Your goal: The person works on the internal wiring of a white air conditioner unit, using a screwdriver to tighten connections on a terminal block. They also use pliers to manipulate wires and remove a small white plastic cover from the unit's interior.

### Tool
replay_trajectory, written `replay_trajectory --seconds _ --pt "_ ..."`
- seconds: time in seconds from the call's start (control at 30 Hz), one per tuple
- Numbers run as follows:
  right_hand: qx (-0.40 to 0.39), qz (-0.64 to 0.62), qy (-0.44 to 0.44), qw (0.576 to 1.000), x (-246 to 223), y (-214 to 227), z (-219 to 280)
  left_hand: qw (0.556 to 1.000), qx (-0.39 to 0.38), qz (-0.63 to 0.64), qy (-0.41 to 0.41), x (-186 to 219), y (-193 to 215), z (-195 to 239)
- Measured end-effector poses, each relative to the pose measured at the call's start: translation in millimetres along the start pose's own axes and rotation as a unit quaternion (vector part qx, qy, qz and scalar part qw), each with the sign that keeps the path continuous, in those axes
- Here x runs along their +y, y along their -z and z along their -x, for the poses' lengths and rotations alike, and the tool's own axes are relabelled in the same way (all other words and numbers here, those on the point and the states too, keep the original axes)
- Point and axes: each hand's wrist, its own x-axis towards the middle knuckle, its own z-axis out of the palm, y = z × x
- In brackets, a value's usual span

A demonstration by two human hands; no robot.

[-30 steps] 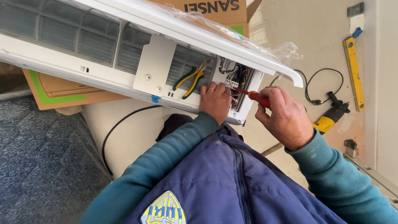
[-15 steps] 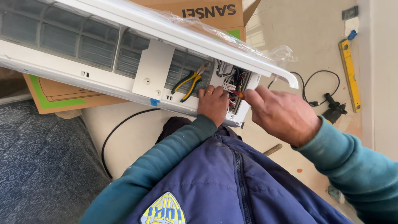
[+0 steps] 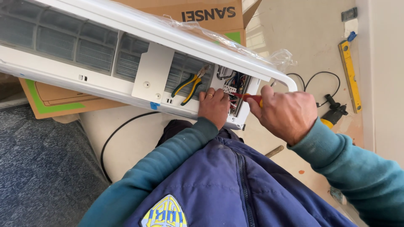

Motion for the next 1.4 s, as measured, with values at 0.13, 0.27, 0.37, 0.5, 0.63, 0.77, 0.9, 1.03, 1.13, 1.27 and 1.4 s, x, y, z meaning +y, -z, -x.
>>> replay_trajectory --seconds 0.13,0.27,0.37,0.5,0.63,0.77,0.9,1.03,1.13,1.27,1.4 --pt "0.244 -0.151 0.143 0.947 7.8 -8.6 -0.2 1.0 0.001 0.016 0.002 0.7 1.9 0.4" --pt "0.2 -0.111 0.105 0.968 1.1 -20.9 2.5 1.0 0.025 0.004 -0.008 1.0 1.2 0.2" --pt "0.139 -0.089 0.024 0.986 2.2 -13.2 2.6 1.0 0.015 0.001 -0.005 1.7 2.7 0.5" --pt "0.334 -0.184 0.2 0.903 3.8 0.4 3.7 1.0 0.008 0.008 -0.003 1.3 2.5 -0.6" --pt "0.17 -0.108 0.107 0.974 3.1 -14.5 0.1 1.0 0.016 0.002 -0.005 -1.2 2.2 -2.2" --pt "0.191 -0.104 0.092 0.972 4.4 -4.2 1.3 1.0 0.015 0.0 -0.005 1.3 3.0 -2.1" --pt "0.239 -0.129 0.206 0.94 4.1 -18.0 1.5 1.0 0.01 0.005 -0.004 0.8 1.0 -0.2" --pt "-0.007 -0.023 -0.004 1.0 1.7 -8.3 3.6 1.0 0.006 0.01 -0.004 5.6 5.8 -0.4" --pt "0.155 -0.111 0.08 0.978 6.9 -5.4 -0.5 1.0 0.026 0.005 -0.002 2.9 4.5 -0.8" --pt "0.209 -0.108 0.179 0.955 10.4 -11.9 -2.0 1.0 0.009 0.0 -0.003 2.4 3.4 -2.1" --pt "0.025 -0.02 0.018 0.999 7.1 -0.5 -3.8 0.999 0.039 -0.004 -0.008 2.8 3.4 -1.2"
